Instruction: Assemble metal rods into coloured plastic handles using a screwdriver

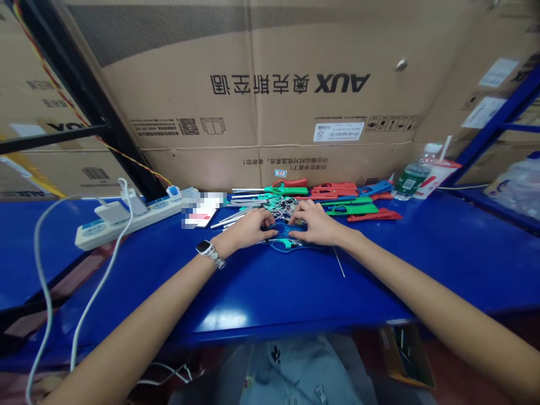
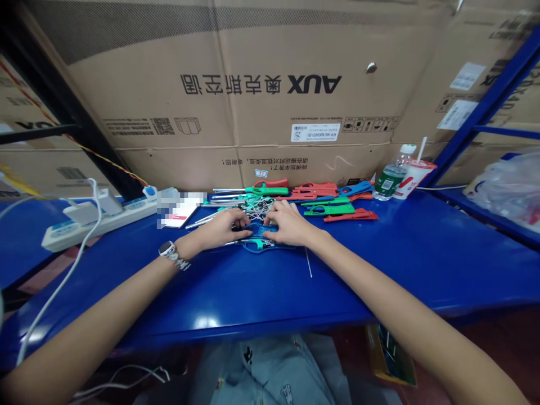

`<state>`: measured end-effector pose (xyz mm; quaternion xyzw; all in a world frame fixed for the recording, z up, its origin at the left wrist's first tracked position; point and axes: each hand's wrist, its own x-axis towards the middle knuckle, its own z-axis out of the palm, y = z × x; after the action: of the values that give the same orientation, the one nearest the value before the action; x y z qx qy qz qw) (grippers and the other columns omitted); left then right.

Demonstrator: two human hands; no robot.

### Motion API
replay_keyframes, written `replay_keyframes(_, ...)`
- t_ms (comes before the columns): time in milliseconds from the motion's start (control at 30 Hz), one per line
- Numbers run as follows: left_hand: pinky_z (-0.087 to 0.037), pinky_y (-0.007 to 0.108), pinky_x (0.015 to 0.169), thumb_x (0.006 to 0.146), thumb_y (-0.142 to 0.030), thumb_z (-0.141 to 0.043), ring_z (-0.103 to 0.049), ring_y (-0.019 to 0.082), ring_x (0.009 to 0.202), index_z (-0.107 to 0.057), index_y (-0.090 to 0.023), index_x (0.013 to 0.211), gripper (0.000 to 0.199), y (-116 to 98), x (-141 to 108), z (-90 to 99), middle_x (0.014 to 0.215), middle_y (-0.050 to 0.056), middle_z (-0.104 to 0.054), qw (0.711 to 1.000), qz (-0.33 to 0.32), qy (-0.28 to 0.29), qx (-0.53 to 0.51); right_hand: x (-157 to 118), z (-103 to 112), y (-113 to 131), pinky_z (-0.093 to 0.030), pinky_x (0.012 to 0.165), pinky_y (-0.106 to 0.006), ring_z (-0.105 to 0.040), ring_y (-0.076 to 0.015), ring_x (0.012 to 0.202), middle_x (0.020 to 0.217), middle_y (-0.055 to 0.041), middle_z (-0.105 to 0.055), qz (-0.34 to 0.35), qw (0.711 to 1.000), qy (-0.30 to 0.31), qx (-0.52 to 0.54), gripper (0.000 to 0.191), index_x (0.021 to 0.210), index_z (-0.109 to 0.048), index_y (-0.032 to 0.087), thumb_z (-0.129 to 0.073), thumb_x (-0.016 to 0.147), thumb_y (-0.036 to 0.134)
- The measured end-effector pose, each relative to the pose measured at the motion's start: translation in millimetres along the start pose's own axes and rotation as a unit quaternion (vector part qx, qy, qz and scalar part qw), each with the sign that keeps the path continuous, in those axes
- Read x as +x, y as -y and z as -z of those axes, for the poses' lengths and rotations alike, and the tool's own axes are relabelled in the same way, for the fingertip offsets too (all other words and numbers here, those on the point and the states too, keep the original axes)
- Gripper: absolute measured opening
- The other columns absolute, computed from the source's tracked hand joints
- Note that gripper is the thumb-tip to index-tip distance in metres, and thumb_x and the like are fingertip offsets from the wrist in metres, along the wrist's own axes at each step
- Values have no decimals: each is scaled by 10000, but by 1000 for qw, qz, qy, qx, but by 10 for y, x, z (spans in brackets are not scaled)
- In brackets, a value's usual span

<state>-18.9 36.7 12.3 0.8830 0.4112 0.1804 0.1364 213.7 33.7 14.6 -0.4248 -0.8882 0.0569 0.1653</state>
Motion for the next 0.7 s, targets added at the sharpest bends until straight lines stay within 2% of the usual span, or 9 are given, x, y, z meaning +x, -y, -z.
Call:
replay_keyframes(100, -474, 309, 683, 905, -282, -661, -595, 176, 742, -642, -185, 848, 114, -34, -25, 15, 822, 35, -642, 999, -17, -26, 17, -20, 23, 57, -430, 992, -501, -532, -337, 1192, 1104, -100, -628, 5, 1000, -23, 11, 105, 918, -687, 228, -750, 857, 284)
replay_keyframes(167, -492, 328, 725, 935, -293, -635, -604, 186, 791, -644, -192, 844, 136, -73, -82, 51, 870, 45, -648, 997, -41, -67, 22, -75, 55, 90, -430, 997, -461, -554, -295, 1179, 1111, -84, -641, 33, 997, -49, 45, 57, 960, -663, 231, -676, 907, 246)
replay_keyframes(233, -516, 349, 788, 958, -299, -615, -626, 193, 857, -667, -202, 895, 127, -106, -157, 92, 929, 50, -668, 994, -67, -90, -5, -154, 86, 109, -445, 972, -410, -595, -245, 1113, 1110, -66, -666, 60, 993, -61, 81, 95, 1027, -644, 231, -599, 946, 211)
replay_keyframes(367, -528, 380, 940, 970, -261, -602, -663, 195, 1014, -725, -227, 1024, 138, -134, -277, 136, 1095, 70, -701, 988, -115, -79, -66, -303, 110, 114, -442, 954, -399, -629, -221, 1049, 1141, -66, -696, 84, 994, -42, 61, 240, 1196, -642, 235, -541, 983, 188)
replay_keyframes(500, -529, 377, 970, 944, -247, -643, -681, 192, 1057, -764, -245, 1003, 135, -143, -300, 132, 1164, 74, -715, 987, -124, -65, -79, -338, 101, 80, -474, 910, -406, -618, -247, 1044, 1088, -91, -672, 88, 995, -30, 46, 350, 1305, -636, 242, -619, 987, 388)
replay_keyframes(567, -533, 377, 962, 932, -229, -650, -688, 191, 1048, -757, -245, 1003, 130, -146, -303, 133, 1147, 67, -729, 989, -116, -56, -74, -318, 102, 53, -489, 889, -400, -615, -243, 1021, 1078, -88, -664, 90, 994, -30, 52, 376, 1310, -645, 257, -625, 981, 438)
replay_keyframes(700, -558, 366, 880, 896, -212, -673, -703, 186, 935, -698, -218, 985, 92, -141, -337, 148, 1003, 44, -754, 994, -74, -38, -78, -277, 93, 12, -499, 872, -391, -625, -225, 967, 1019, -73, -663, 106, 993, -11, 50, 262, 1195, -717, 254, -602, 1001, 388)
